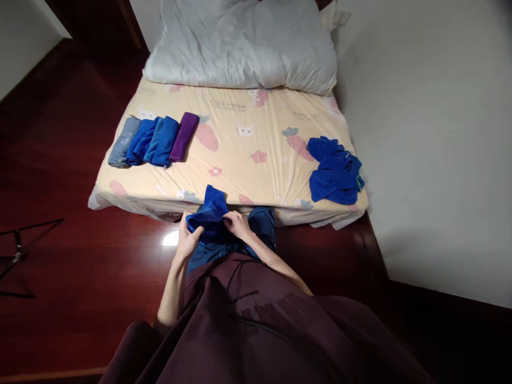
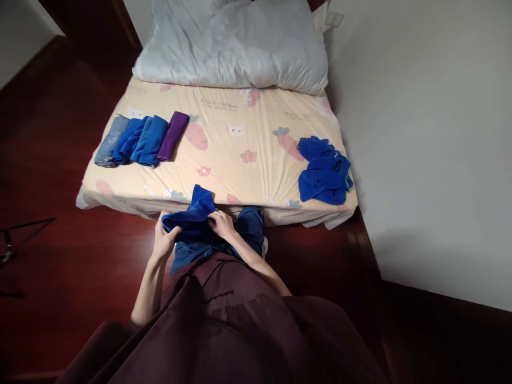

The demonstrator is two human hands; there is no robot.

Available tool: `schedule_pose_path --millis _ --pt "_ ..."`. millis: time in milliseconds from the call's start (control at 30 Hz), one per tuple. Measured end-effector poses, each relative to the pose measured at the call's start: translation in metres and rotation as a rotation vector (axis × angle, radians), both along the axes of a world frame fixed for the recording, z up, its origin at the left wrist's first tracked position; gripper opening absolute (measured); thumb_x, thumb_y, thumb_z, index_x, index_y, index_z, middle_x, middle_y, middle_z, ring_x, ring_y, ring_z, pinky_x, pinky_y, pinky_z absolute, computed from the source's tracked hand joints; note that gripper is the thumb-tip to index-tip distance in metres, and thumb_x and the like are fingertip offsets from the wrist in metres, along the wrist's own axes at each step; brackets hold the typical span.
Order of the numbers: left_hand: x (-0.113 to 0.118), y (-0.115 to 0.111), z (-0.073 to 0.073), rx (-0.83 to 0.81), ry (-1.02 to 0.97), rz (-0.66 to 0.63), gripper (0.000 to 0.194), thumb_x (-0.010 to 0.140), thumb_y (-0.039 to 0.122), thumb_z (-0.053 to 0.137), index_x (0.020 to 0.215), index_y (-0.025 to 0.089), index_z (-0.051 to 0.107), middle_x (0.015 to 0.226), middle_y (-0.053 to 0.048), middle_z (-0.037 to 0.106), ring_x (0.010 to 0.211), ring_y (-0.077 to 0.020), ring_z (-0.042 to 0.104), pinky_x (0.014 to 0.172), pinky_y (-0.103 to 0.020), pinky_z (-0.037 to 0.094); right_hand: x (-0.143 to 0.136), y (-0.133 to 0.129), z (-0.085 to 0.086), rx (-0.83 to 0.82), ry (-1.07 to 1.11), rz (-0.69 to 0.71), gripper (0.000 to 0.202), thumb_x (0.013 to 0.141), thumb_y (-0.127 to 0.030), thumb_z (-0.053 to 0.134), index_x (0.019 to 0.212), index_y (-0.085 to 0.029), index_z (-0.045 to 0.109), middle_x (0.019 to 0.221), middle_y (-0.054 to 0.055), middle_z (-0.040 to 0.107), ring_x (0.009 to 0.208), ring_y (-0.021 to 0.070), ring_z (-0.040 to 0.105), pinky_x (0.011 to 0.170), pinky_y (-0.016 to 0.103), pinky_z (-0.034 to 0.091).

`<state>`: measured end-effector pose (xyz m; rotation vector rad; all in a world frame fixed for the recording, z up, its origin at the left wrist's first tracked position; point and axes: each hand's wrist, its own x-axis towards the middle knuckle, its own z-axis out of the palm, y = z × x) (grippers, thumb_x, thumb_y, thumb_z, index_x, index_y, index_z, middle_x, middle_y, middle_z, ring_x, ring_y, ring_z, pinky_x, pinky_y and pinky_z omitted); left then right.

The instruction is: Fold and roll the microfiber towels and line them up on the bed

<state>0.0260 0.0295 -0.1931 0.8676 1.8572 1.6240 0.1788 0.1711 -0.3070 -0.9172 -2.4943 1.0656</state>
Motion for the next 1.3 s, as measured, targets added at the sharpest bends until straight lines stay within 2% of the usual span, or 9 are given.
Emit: schedule_pose_path --millis 133,267,467,633,733,867,1033,1167,1300 --pt "-0.016 -0.014 -0.009 0.022 0.102 0.000 0.026 0.068 0.024 0.061 0.085 0.024 0.041 0.082 0.002 0.053 0.074 -0.0140 0.052 0.070 -0.026 0.046 0.022 0.027 0.012 0.016 0.186 -0.308 0.021 0.099 -0.017 0.048 0.111 -0.015 0.064 0.105 0.009 0.072 0.098 0.0179 0.066 0.097 0.033 0.051" --pt "-0.027 -0.028 -0.019 -0.038 0.279 -0.073 0.021 0.074 0.015 0.056 0.091 0.023 0.046 0.087 0.000 0.060 0.080 -0.0152 0.061 0.077 -0.027 0.049 0.061 0.056 0.029 0.030 0.353 -0.607 0.019 0.098 -0.025 0.043 0.109 -0.017 0.056 0.092 0.008 0.069 0.085 0.0187 0.066 0.086 0.033 0.056" --pt "-0.045 -0.048 -0.040 -0.244 0.666 -0.090 0.024 0.081 0.005 0.044 0.089 0.021 0.061 0.092 -0.005 0.065 0.087 -0.0175 0.062 0.080 -0.027 0.048 0.121 0.070 0.064 0.309 0.546 -0.921 0.023 0.097 -0.040 0.043 0.106 -0.020 0.049 0.091 0.009 0.063 0.081 0.0191 0.068 0.080 0.035 0.058" --pt "-0.054 -0.050 -0.054 -0.301 0.582 -0.199 0.029 0.079 0.003 0.045 0.094 0.019 0.064 0.083 -0.002 0.062 0.075 -0.0149 0.059 0.070 -0.025 0.047 0.164 0.067 0.094 0.404 0.540 -0.928 0.032 0.096 -0.049 0.051 0.104 -0.018 0.054 0.094 0.011 0.067 0.087 0.0214 0.072 0.084 0.038 0.060" --pt "-0.025 -0.021 -0.064 -0.207 0.468 -0.397 0.028 0.083 0.006 0.048 0.103 0.018 0.066 0.090 -0.004 0.065 0.082 -0.0168 0.063 0.075 -0.028 0.052 0.178 0.056 0.110 0.371 0.412 -0.840 0.036 0.094 -0.051 0.057 0.101 -0.015 0.062 0.088 0.011 0.072 0.082 0.0225 0.074 0.083 0.038 0.061" --pt "0.048 0.044 -0.070 -0.039 0.384 -0.654 0.031 0.097 0.026 0.056 0.126 0.018 0.061 0.121 -0.012 0.064 0.108 -0.0223 0.065 0.097 -0.038 0.056 0.181 0.040 0.135 0.522 0.223 -0.780 0.035 0.091 -0.051 0.065 0.090 -0.016 0.071 0.076 0.009 0.075 0.069 0.0210 0.074 0.075 0.033 0.062" --pt "0.125 0.108 -0.046 0.127 0.454 -0.780 0.046 0.101 0.044 0.058 0.139 0.019 0.054 0.135 -0.015 0.058 0.126 -0.0267 0.059 0.111 -0.042 0.050 0.186 0.032 0.167 0.754 0.074 -0.735 0.032 0.089 -0.051 0.067 0.079 -0.021 0.074 0.069 0.006 0.077 0.060 0.0202 0.074 0.064 0.029 0.061" --pt "0.137 0.123 -0.037 0.082 0.514 -0.796 0.031 0.108 0.035 0.041 0.122 0.019 0.063 0.114 -0.011 0.065 0.106 -0.0221 0.066 0.096 -0.035 0.055 0.200 0.031 0.182 0.914 0.047 -0.818 0.030 0.085 -0.051 0.069 0.073 -0.023 0.071 0.060 0.001 0.073 0.054 0.0187 0.071 0.059 0.027 0.058" --pt "0.122 0.119 -0.058 0.015 0.531 -0.786 0.027 0.105 0.026 0.042 0.119 0.018 0.064 0.112 -0.011 0.064 0.098 -0.0206 0.065 0.091 -0.032 0.054 0.208 0.031 0.182 0.972 0.101 -0.876 0.031 0.082 -0.051 0.070 0.069 -0.023 0.069 0.056 0.000 0.069 0.049 0.0170 0.067 0.057 0.027 0.056"
